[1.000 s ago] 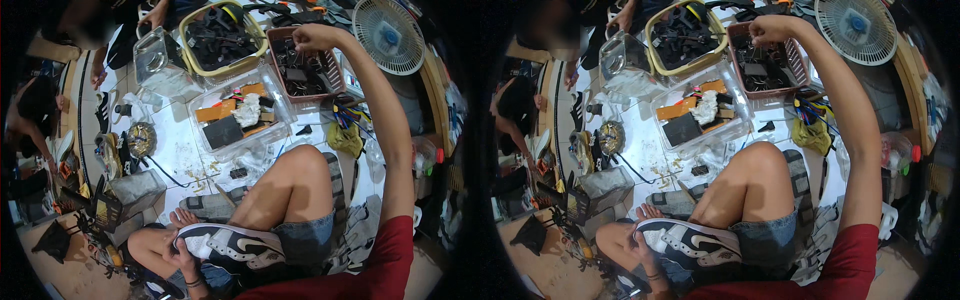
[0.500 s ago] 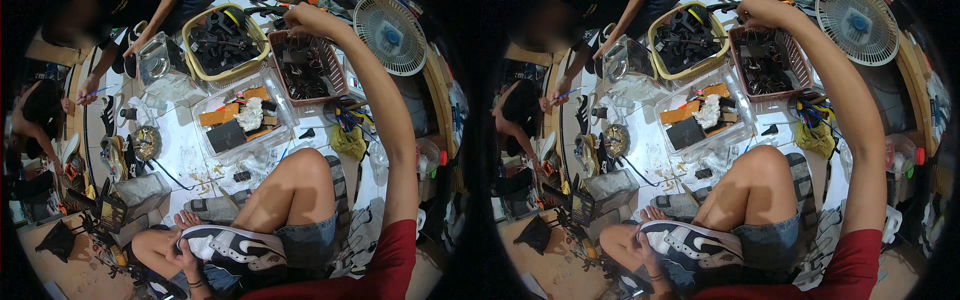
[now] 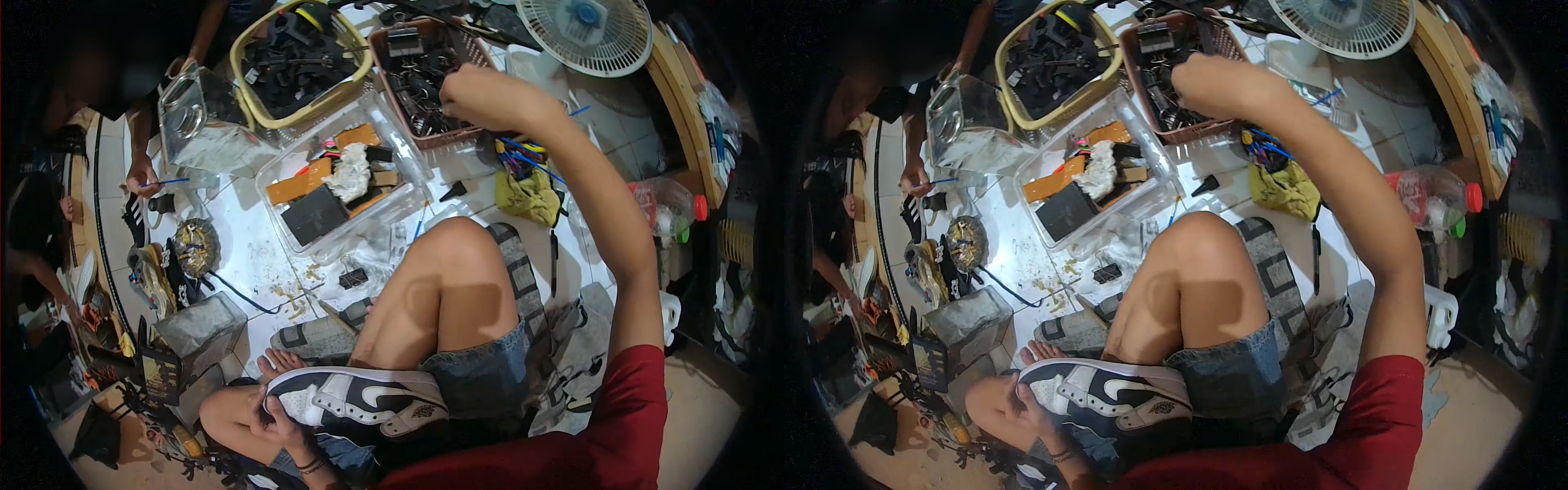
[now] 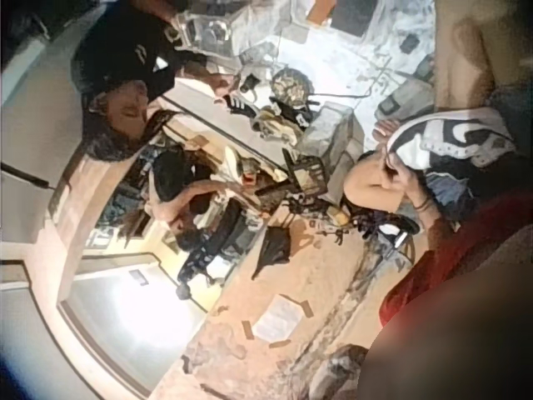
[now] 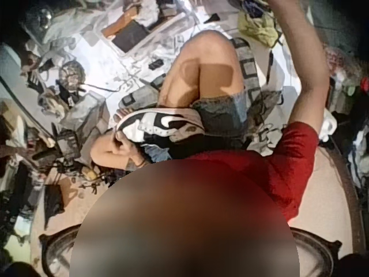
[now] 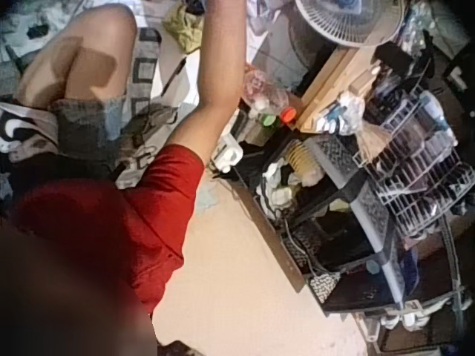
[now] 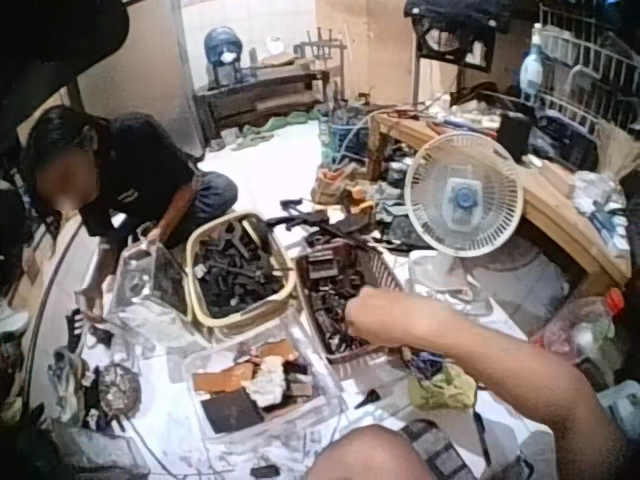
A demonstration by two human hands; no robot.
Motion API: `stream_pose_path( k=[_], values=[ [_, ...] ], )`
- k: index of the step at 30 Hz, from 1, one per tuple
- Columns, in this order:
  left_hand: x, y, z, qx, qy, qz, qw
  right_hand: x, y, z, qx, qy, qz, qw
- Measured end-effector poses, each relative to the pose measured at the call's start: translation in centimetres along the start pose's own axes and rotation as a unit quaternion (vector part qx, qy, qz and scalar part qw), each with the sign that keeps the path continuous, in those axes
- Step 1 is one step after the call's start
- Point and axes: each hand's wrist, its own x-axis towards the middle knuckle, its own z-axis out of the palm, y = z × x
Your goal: Applying glue and attaching the sole of a sneaker as part of a repair process.
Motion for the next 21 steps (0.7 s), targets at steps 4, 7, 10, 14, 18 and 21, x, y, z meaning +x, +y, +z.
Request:
stream_pose_path(
  k=[4, 7, 10, 14, 18, 21],
  values=[
    [0.7, 2.1, 4.2, -0.276, -0.007, -0.019, 0.961, -0.4, 2.3, 3.0, -0.04, -0.003, 0.026, 0.999],
    [-0.3, 0.0, 0.6, -0.179, -0.004, -0.058, 0.982, -0.8, 2.3, 4.7, -0.052, -0.005, 0.039, 0.998],
    [-0.5, -0.3, -0.9, -0.004, -0.006, -0.097, 0.995, -0.7, 2.1, 5.6, -0.107, -0.001, 0.056, 0.993],
    [-0.7, -1.4, -1.5, -0.05, 0.002, -0.136, 0.989, -1.3, 0.9, 5.8, -0.145, 0.065, 0.024, 0.987],
    [-0.4, -0.6, 0.0, -0.2, -0.04, -0.109, 0.973, -1.1, -0.7, 3.9, -0.126, 0.176, 0.018, 0.976],
    [-1.4, -3.6, -3.1, -0.223, -0.047, -0.149, 0.962, 1.2, 0.1, 1.3, -0.101, 0.234, 0.027, 0.967]
  ],
)
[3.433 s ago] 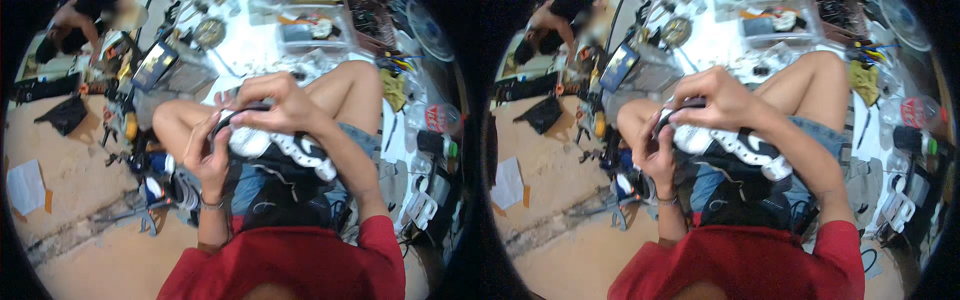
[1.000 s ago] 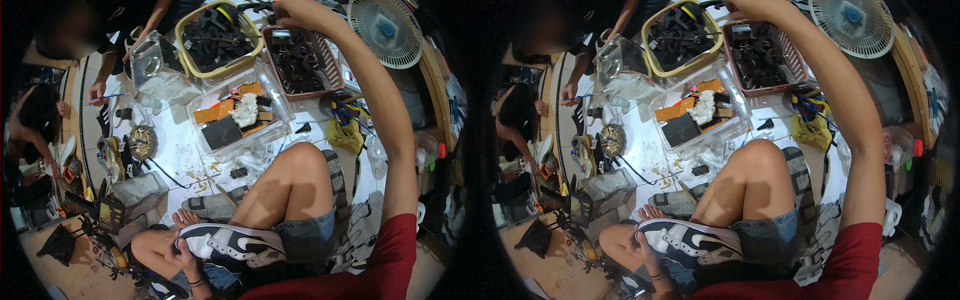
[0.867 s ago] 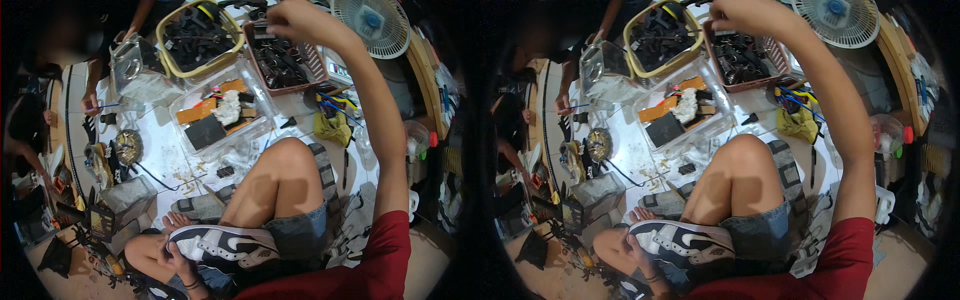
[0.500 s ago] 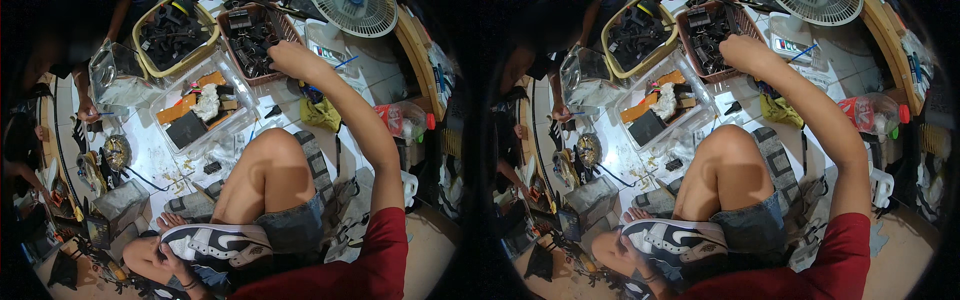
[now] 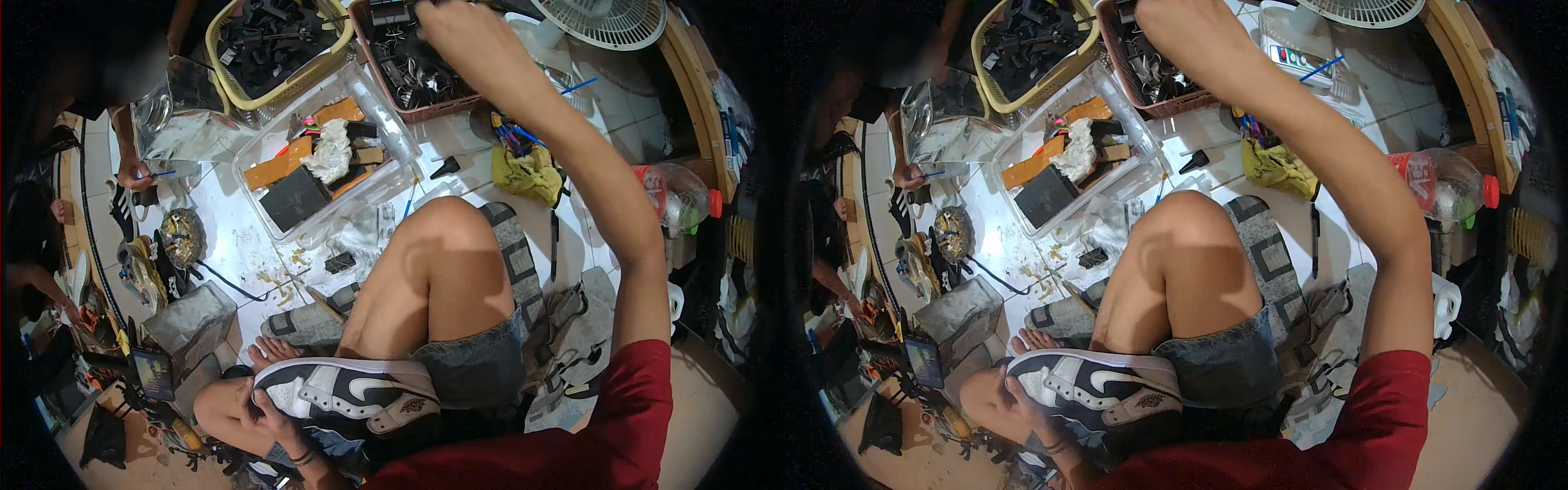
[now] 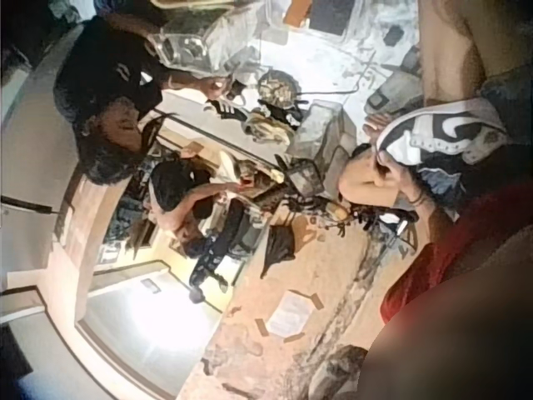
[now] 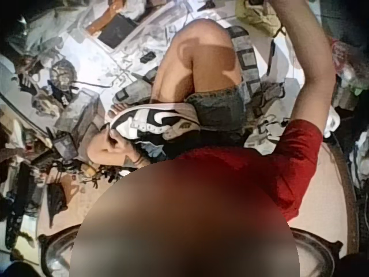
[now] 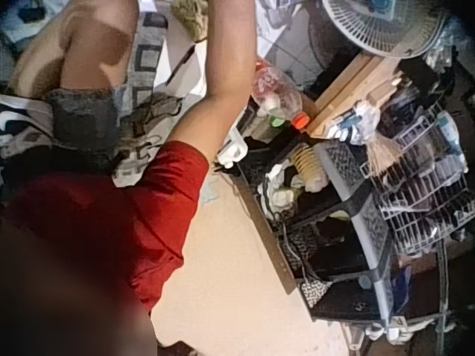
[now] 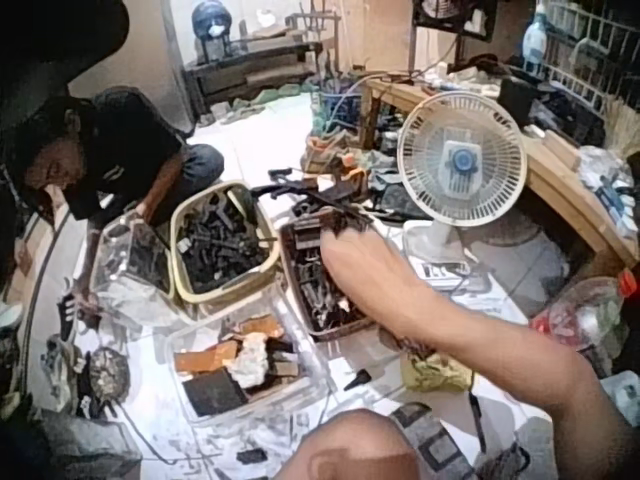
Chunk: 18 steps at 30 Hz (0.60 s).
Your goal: Applying glue and attaching the sole of a sneaker as part of a repair process.
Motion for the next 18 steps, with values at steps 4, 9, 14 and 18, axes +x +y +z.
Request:
stream_pose_path(
  k=[4, 9, 14, 18],
  values=[
    [-0.2, 0.2, 0.4, 0.191, 0.065, 0.0, 0.98, 4.5, 2.6, 0.1, -0.012, 0.045, 0.024, 0.999],
    [-0.5, 2.0, 2.3, 0.195, 0.071, 0.064, 0.976, -0.5, -5.5, -6.7, 0.467, 0.065, -0.137, 0.871],
    [1.6, 5.2, 9.1, 0.389, 0.065, 0.023, 0.919, -9.2, -13.3, -15.6, 0.711, -0.308, -0.176, 0.607],
    [0.7, 1.6, 4.7, 0.124, 0.068, 0.123, 0.982, -12.0, -18.1, -13.6, 0.843, -0.079, -0.333, 0.414]
  ],
)
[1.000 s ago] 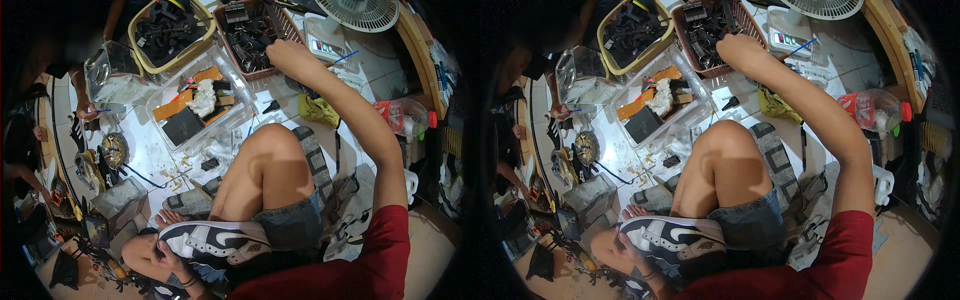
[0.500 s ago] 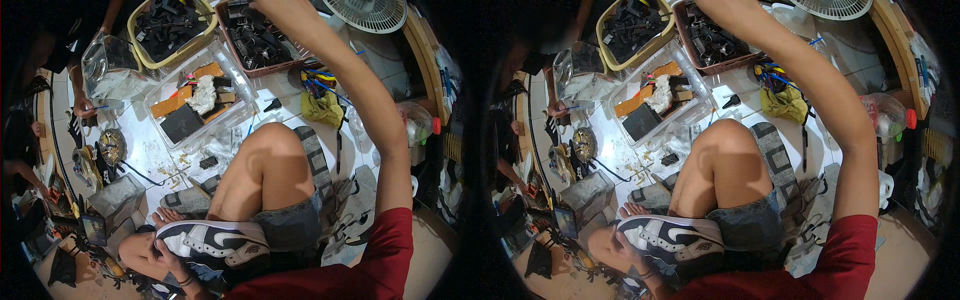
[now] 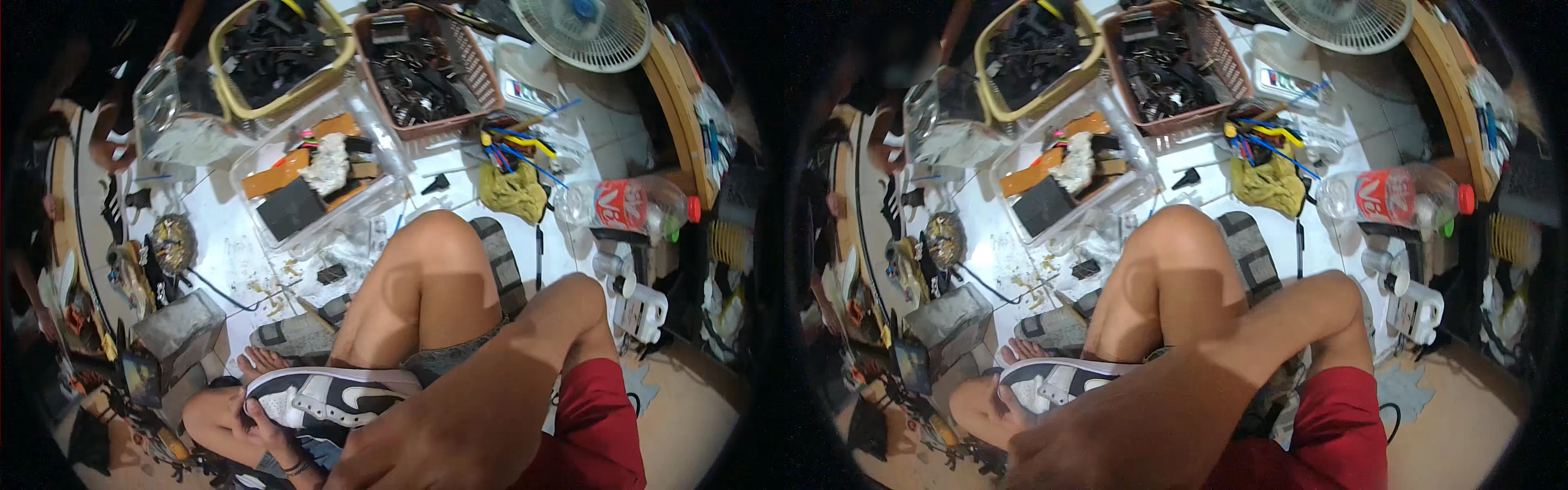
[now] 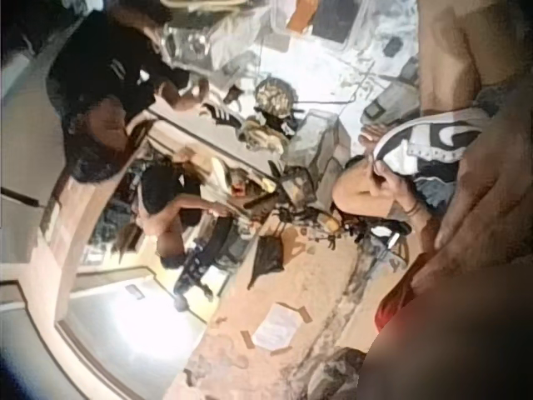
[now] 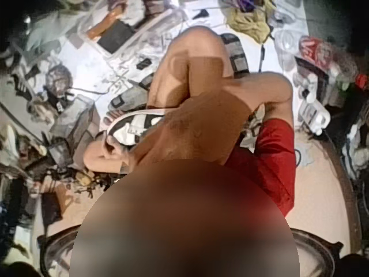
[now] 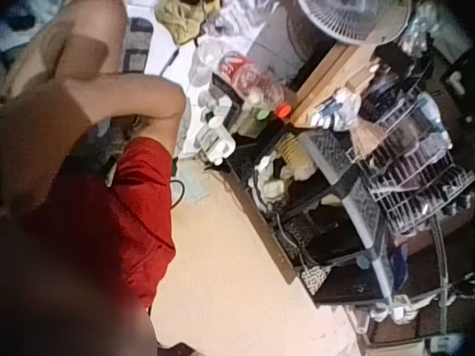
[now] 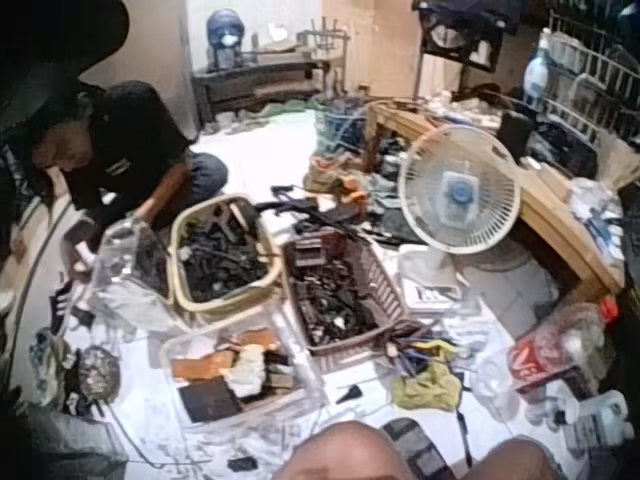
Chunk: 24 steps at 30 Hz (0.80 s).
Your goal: Applying glue and attaching the sole of a sneaker as part of a repair process.
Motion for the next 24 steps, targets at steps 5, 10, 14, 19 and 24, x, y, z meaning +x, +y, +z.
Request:
stream_pose_path(
  k=[5, 10, 14, 19, 24],
  values=[
    [-0.6, 0.7, -0.9, 0.047, 0.031, -0.002, 0.998, -1.0, -1.1, -0.1, -0.098, 0.062, -0.083, 0.99],
    [-0.6, -0.1, -1.1, 0.025, -0.006, -0.008, 1.0, 1.2, -1.8, 0.4, 0.087, 0.036, 0.038, 0.995],
    [0.0, 1.4, 0.9, 0.081, 0.041, 0.004, 0.996, 1.6, -0.7, 0.9, 0.052, -0.037, 0.023, 0.998],
    [-0.2, 2.0, 1.7, 0.045, 0.063, 0.013, 0.997, 1.3, -3.5, -4.4, -0.091, -0.042, 0.017, 0.995],
    [-0.2, 1.4, 0.9, 0.079, 0.057, 0.035, 0.995, -2.8, -1.2, -16.4, -0.607, 0.129, 0.376, 0.688]
  ],
)
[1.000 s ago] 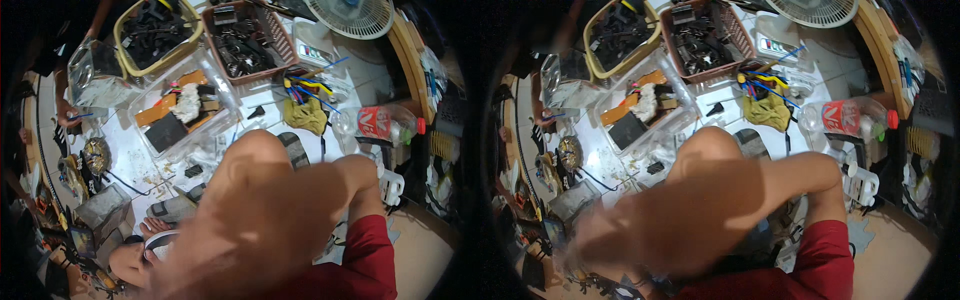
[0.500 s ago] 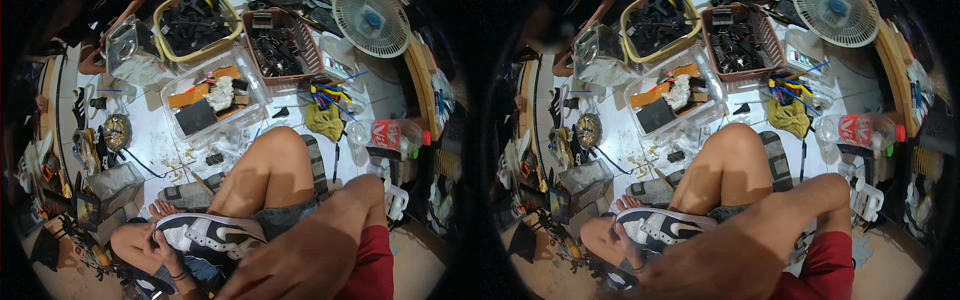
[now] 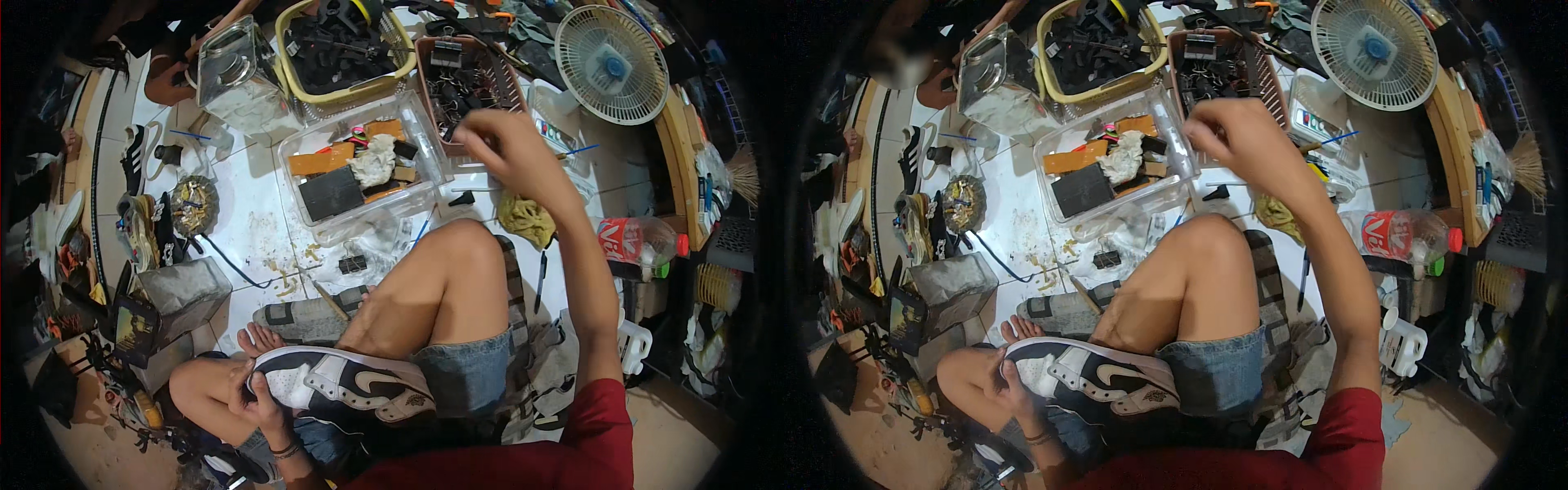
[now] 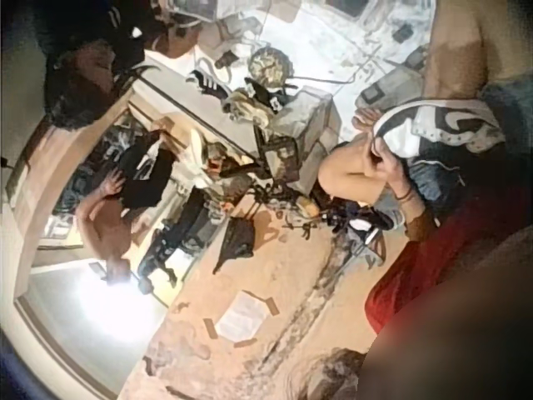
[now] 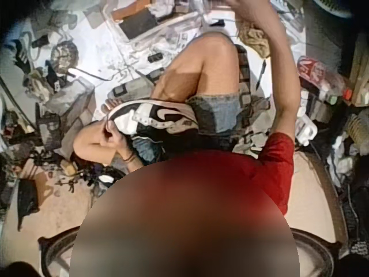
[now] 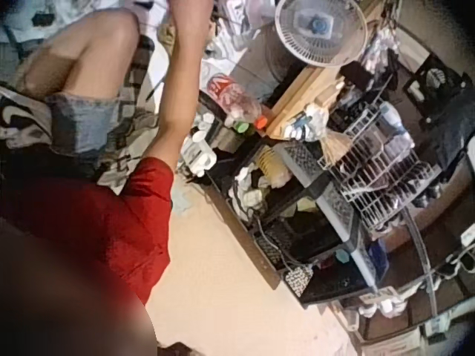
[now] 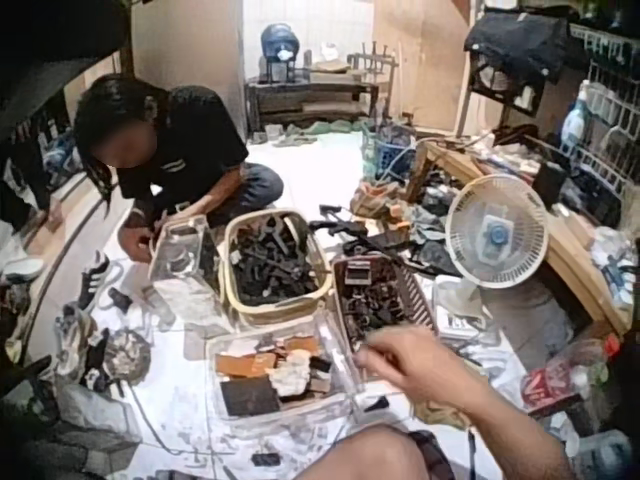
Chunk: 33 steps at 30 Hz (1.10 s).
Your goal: Applying glue and attaching the sole of a sneaker as part of a repair process.
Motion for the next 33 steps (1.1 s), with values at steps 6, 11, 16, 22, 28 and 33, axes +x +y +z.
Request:
stream_pose_path(
  k=[6, 11, 16, 22, 28, 33],
  values=[
    [-0.2, 0.2, 0.4, -0.034, 0.0, -0.032, 0.999, 4.0, 11.9, 5.9, -0.357, -0.057, 0.135, 0.922],
    [0.2, 0.0, 0.2, -0.001, -0.001, -0.004, 1.0, 6.2, 15.8, 6.3, -0.355, -0.062, 0.163, 0.918],
    [0.6, -0.2, 0.2, -0.016, -0.005, 0.024, 1.0, 6.0, 18.4, 6.0, -0.314, -0.058, 0.103, 0.942],
    [0.5, 0.8, 0.3, 0.018, -0.008, 0.019, 1.0, 3.5, 13.8, 5.6, -0.278, 0.104, 0.02, 0.955],
    [0.4, 0.7, 0.3, 0.006, -0.007, 0.018, 1.0, 1.4, 4.9, 3.0, 0.11, 0.163, 0.136, 0.971],
    [0.3, 0.1, 0.1, 0.01, -0.001, 0.021, 1.0, -1.4, 0.9, 1.7, 0.541, 0.157, 0.111, 0.819]
  ],
)
